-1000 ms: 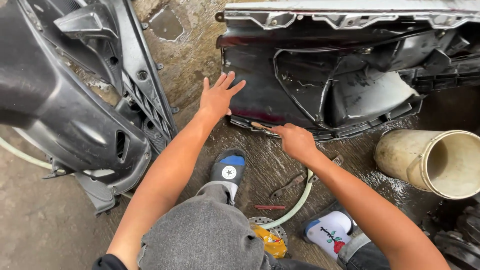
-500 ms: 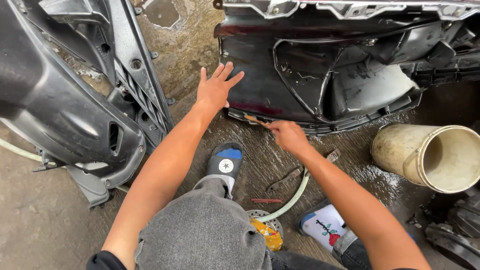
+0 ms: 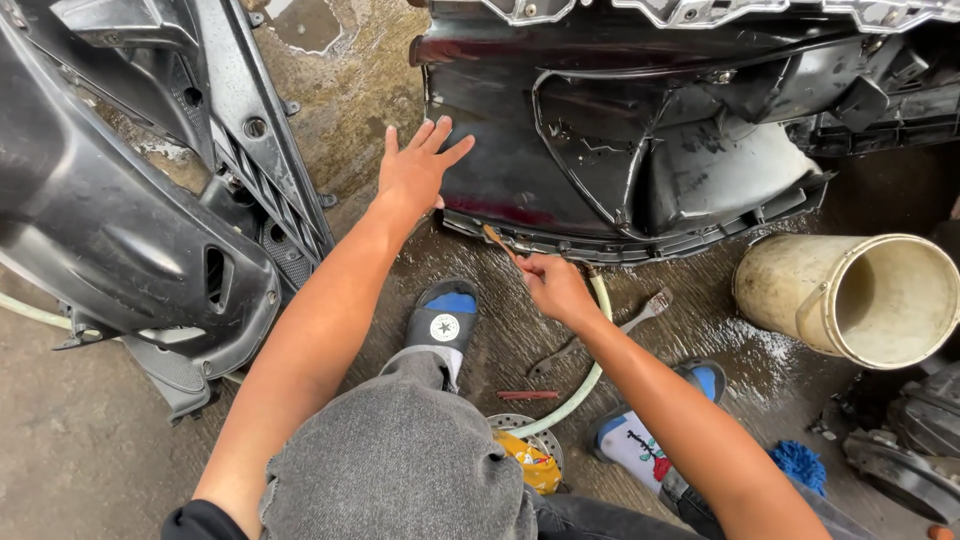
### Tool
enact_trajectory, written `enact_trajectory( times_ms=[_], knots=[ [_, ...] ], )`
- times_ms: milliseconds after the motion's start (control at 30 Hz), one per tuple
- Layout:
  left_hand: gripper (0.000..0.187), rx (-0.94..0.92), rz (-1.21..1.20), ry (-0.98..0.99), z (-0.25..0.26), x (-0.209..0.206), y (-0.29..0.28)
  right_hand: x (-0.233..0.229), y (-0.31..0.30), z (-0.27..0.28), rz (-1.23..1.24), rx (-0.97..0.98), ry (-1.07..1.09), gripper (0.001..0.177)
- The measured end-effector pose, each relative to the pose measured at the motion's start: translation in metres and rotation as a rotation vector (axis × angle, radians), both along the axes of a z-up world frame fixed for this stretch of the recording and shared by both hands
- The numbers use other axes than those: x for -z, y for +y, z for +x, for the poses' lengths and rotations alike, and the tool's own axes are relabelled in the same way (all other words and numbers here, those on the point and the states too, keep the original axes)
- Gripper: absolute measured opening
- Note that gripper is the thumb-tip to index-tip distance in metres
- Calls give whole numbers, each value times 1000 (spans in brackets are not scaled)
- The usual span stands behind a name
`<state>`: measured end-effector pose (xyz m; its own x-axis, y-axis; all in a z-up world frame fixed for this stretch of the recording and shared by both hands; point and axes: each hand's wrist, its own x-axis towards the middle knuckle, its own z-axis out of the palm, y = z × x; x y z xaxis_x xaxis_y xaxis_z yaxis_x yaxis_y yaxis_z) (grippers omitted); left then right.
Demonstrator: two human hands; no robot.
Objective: Cleaning motorcycle plastic parts using a brush and a water hose
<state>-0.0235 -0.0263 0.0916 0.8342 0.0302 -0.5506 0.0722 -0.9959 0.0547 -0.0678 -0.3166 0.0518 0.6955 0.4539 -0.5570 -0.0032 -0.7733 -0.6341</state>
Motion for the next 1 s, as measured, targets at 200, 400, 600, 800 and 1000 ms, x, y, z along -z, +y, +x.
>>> enact_trajectory(
  times_ms=[200,400,600,800,1000],
  knots=[
    [115,4,27,-12,1,15,2,3,6,-3,-11,-15,-51,24],
    [113,9,4,15,0,9,1,-7,-11,3,-20,-106,-106,28],
    [109,16,-9,30,-1,-3,0,5,-6,23,-71,-187,-222,27],
    [110,28,-7,29,-1,-3,0,-3,-22,39,-105,-266,-158,26],
    [109,31,-13,22,-2,-6,-1,4,3,35,-34,-251,-196,31]
  ],
)
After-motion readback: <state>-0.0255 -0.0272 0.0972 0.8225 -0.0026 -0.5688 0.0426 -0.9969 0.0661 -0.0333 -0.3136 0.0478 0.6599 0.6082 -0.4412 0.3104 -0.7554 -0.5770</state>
